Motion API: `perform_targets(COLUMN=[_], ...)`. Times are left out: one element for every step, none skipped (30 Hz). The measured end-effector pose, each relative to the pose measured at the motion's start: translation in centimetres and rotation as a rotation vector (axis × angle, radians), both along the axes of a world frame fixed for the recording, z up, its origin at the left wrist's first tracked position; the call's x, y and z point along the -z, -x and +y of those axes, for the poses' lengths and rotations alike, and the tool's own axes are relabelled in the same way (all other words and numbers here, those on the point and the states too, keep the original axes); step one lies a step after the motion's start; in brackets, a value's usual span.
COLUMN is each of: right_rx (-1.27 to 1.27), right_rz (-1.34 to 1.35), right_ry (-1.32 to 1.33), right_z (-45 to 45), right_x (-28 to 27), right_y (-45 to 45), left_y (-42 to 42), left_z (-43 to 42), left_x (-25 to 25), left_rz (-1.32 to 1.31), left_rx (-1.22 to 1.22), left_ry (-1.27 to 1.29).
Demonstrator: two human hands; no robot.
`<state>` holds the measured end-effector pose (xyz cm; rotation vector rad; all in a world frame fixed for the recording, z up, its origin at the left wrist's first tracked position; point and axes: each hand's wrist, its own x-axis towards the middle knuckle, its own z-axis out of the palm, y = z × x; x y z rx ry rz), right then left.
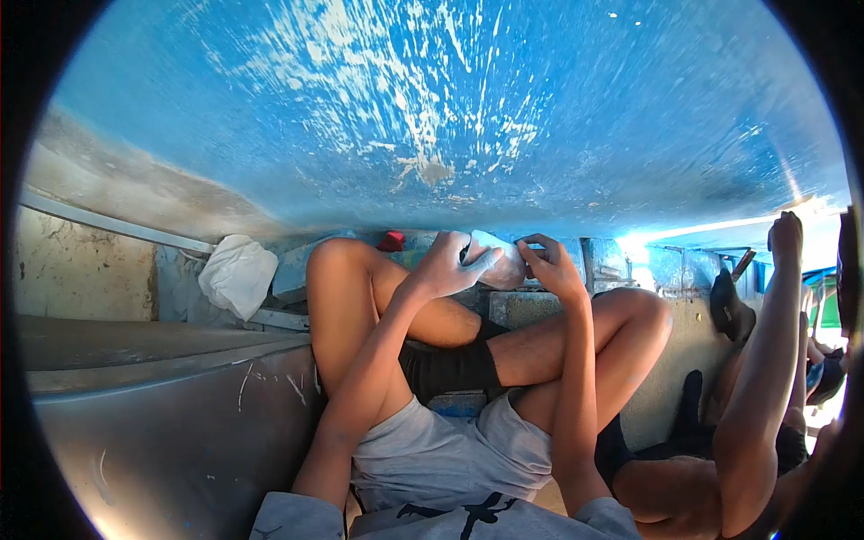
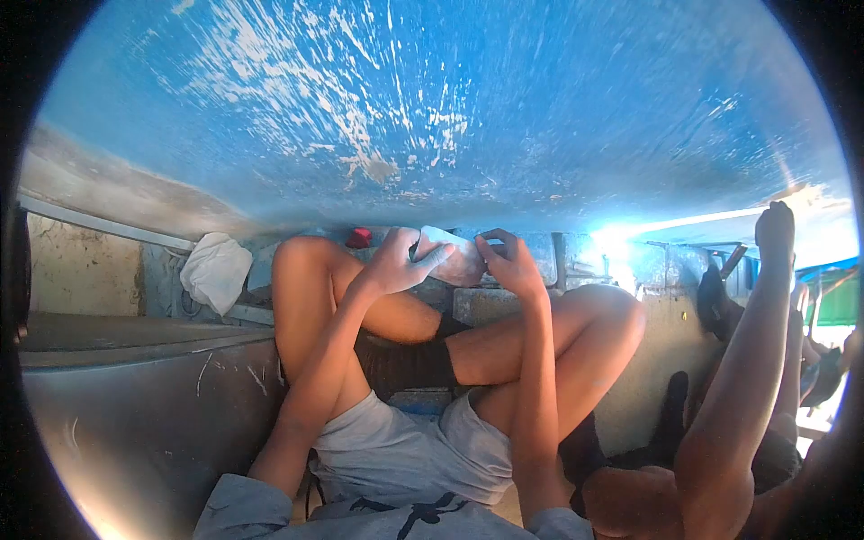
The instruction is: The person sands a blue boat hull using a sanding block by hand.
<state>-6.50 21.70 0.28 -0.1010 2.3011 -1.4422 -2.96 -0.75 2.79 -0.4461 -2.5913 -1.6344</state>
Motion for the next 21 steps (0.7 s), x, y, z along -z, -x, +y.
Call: perform_targets(right_rx=[0.042, 0.083, 0.080, 0.062, 0.045, 0.049, 0.041, 0.032, 0.033, 0.000, -0.035, -0.036, -0.053, -0.070, -0.071, -0.090, -0.109, -0.108, -0.120, -0.132, -0.131], right_rz=[0.024, 0.049, 0.048, 0.122, 0.196, 0.193, 0.171, 0.149, 0.145, 0.153, 0.161, 0.160, 0.161, 0.162, 0.162, 0.180, 0.199, 0.197, 0.196, 0.195, 0.193], right_ry=[0.034, 0.069, 0.074, -0.015, -0.104, -0.102, -0.115, -0.128, -0.124, -0.142, -0.160, -0.156, -0.175, -0.196, -0.197, -0.203, -0.209, -0.209, -0.195, -0.179, -0.177], right_z=[-0.2, -0.4, -0.4, -0.1, -0.2, -0.1, 0.0, -0.1, -0.2, -0.4, -0.6, -0.7, -0.6, -0.6, -0.6, -0.5, -0.4, -0.3, -0.3, -0.4, -0.5], right_x=[0.3, 0.6, 0.8, 1.0, 0.8, 0.7, 0.6, 0.2, 0.1, 0.0, 0.0, 0.1, 0.2, 0.3, 0.4, 0.6, 0.6, 0.7, 0.8, 0.8, 0.8], right_y=[-0.1, -0.2, -0.1, 0.0, 0.1, 0.0, -0.1, -0.2, -0.2, -0.2, -0.2, -0.1, -0.1, -0.2, -0.2, -0.2, -0.2, -0.2, -0.3, -0.4, -0.4], left_y=[0.2, 0.3, 0.3, 0.2, 0.2, 0.3, 0.4, 0.5, 0.6, 0.7, 1.0, 1.3, 1.6, 2.0, 2.2, 2.3, 2.4, 2.3, 2.1, 1.9, 1.8], left_z=[0.1, 0.1, -0.1, -0.2, -0.2, -0.4, -0.5, -0.6, -0.7, -0.6, -0.5, -0.4, -0.2, -0.1, 0.0, 0.1, 0.2, 0.2, 0.3, 0.3, 0.3], left_x=[0.3, 0.2, 0.0, -0.1, -0.5, -1.2, -0.9, -0.4, 0.1, 0.6, 0.8, 0.9, 1.0, 1.0, 1.1, 1.1, 1.0, 1.1, 1.2, 1.3, 1.5], left_rz=[0.085, 0.171, 0.171, 0.135, 0.098, 0.132, 0.130, 0.120, 0.110, 0.051, 0.050, 0.051, 0.053, 0.092, 0.091, 0.085, 0.080, 0.078, 0.086, 0.094, 0.093], left_rx=[-0.049, -0.098, -0.101, -0.246, -0.388, -0.423, -0.417, -0.459, -0.503, -0.513, -0.514, -0.492, -0.471, -0.446, -0.447, -0.432, -0.416, -0.415, -0.387, -0.359, -0.357], left_ry=[0.010, 0.021, 0.026, 0.088, 0.149, 0.200, 0.204, 0.257, 0.310, 0.356, 0.360, 0.321, 0.280, 0.245, 0.244, 0.254, 0.264, 0.264, 0.256, 0.248, 0.251])
